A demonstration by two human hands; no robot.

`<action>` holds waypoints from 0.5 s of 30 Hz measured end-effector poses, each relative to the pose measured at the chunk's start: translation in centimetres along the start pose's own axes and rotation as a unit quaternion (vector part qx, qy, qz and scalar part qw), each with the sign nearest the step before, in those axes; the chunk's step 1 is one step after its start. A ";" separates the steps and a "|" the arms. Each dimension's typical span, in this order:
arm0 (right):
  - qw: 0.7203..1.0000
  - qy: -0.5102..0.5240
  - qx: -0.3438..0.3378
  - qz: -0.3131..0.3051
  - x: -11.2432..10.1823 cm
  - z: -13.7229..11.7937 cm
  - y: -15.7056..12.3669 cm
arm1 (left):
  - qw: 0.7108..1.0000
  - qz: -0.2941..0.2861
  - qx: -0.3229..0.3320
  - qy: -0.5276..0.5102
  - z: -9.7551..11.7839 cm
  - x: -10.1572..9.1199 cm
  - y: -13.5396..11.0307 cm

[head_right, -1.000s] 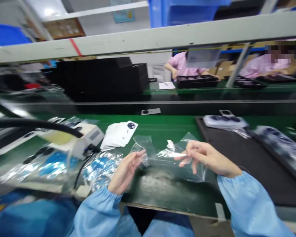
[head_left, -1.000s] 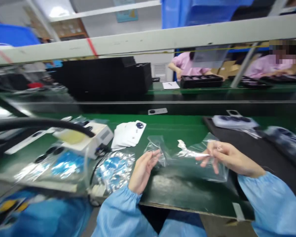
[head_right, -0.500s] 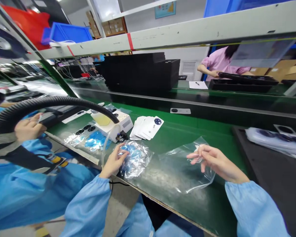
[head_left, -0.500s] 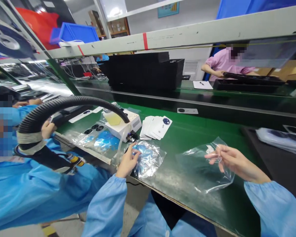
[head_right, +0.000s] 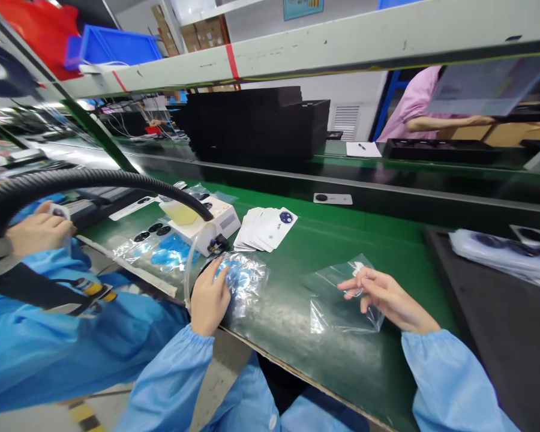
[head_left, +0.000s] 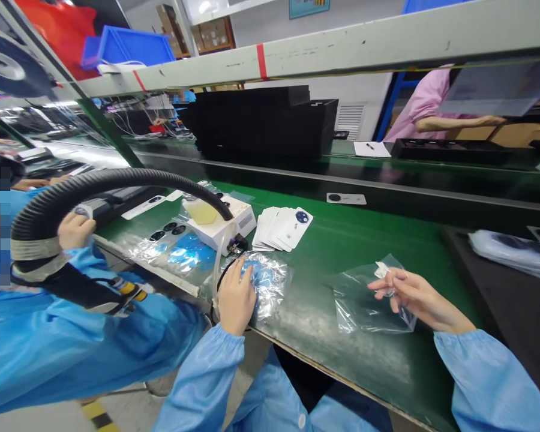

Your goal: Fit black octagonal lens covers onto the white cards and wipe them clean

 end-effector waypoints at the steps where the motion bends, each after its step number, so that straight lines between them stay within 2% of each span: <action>1: 1.000 0.003 -0.001 -0.002 0.0 0.0 0.0 | 1.000 -0.011 0.024 -0.004 0.3 0.1 -0.1; 4: 1.000 0.005 -0.011 -0.005 0.2 -0.4 -0.2 | 0.998 -0.042 0.052 -0.010 0.8 1.1 0.1; 8: 0.999 -0.019 -0.029 0.021 1.0 -1.6 -0.8 | 0.999 -0.048 -0.009 0.000 0.2 2.7 0.7; 10: 0.997 -0.044 -0.045 0.049 1.9 -2.6 -1.1 | 0.998 -0.056 -0.017 -0.012 0.2 3.1 0.5; 12: 0.991 -0.080 -0.076 0.075 3.1 -3.8 -1.2 | 0.997 -0.065 -0.018 -0.037 0.7 3.1 0.0; 15: 0.968 -0.157 -0.165 0.104 5.8 -6.1 -0.7 | 0.993 -0.070 -0.029 -0.090 1.8 3.0 -0.9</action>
Point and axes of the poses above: each hand's wrist, its own y-axis towards the middle knuckle, its own x-axis out of the palm, z = x × y, the point moved 3 cm from there along y, towards the middle knuckle
